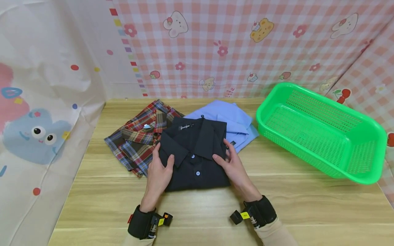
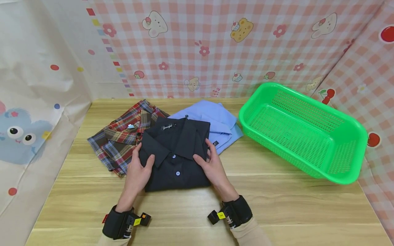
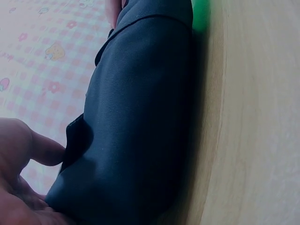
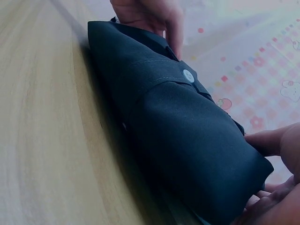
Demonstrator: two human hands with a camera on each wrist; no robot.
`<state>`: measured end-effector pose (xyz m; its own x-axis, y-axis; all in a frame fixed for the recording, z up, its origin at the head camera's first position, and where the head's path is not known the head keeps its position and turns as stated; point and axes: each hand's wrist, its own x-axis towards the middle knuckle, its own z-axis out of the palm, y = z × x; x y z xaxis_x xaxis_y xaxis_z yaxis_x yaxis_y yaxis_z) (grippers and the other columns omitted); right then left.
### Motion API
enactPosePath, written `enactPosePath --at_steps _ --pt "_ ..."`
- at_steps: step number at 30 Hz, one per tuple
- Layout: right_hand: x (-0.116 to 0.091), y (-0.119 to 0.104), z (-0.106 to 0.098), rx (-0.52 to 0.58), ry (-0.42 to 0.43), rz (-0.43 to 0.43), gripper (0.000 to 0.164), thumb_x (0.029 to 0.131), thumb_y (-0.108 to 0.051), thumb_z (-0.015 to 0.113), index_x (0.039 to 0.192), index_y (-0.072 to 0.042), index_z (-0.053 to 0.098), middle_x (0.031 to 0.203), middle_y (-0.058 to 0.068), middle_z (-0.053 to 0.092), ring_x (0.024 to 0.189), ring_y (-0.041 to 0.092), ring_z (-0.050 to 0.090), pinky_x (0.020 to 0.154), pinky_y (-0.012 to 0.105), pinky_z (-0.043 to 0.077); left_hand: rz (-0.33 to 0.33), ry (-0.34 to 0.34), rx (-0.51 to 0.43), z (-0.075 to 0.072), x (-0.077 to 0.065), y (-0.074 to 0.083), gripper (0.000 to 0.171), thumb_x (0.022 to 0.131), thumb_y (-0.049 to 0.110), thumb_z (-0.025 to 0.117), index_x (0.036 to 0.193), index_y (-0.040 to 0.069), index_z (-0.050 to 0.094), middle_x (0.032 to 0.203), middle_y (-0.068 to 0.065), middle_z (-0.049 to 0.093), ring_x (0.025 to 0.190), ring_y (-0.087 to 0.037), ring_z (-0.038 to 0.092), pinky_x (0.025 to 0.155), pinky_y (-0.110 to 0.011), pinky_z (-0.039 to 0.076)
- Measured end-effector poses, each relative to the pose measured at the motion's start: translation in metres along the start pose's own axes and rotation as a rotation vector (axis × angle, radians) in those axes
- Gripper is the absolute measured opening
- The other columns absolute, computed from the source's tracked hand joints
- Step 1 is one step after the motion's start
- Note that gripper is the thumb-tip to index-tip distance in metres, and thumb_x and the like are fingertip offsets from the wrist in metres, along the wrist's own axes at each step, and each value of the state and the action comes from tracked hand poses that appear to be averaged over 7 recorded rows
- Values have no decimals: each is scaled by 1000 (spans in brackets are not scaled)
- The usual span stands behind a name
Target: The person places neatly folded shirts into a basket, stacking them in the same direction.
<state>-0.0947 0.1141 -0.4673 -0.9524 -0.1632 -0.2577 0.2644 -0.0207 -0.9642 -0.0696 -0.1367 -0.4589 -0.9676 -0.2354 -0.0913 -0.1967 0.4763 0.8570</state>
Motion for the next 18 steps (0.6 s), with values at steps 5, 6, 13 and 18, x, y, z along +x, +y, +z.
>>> enactPosePath --at_steps 5,6,13,18 --pt "1 0 2 -19 18 -30 76 103 -10 63 165 -12 19 157 18 44 128 34 59 91 20 54 -20 -38 26 1 0 0 71 104 26 57 162 5 22 158 -31 39 144 -47 40 115 -63 34" --pt "1 -1 3 -20 19 -35 76 102 -9 63 164 -11 19 157 18 44 127 35 59 90 21 55 -25 -46 37 1 0 1 72 104 26 57 163 4 21 158 -32 39 143 -48 41 115 -63 35" --pt "1 1 2 -23 13 -53 75 102 -7 62 164 -10 19 156 20 43 123 33 62 88 21 56 -39 -62 55 3 -3 1 75 105 28 57 163 4 17 158 -33 37 143 -50 41 114 -64 35" --pt "0 2 1 -38 1 -66 75 103 -6 61 164 -9 18 157 20 43 121 33 64 87 23 57 -39 -70 19 2 -3 0 75 105 28 56 163 4 16 161 -32 33 146 -49 36 117 -64 32"
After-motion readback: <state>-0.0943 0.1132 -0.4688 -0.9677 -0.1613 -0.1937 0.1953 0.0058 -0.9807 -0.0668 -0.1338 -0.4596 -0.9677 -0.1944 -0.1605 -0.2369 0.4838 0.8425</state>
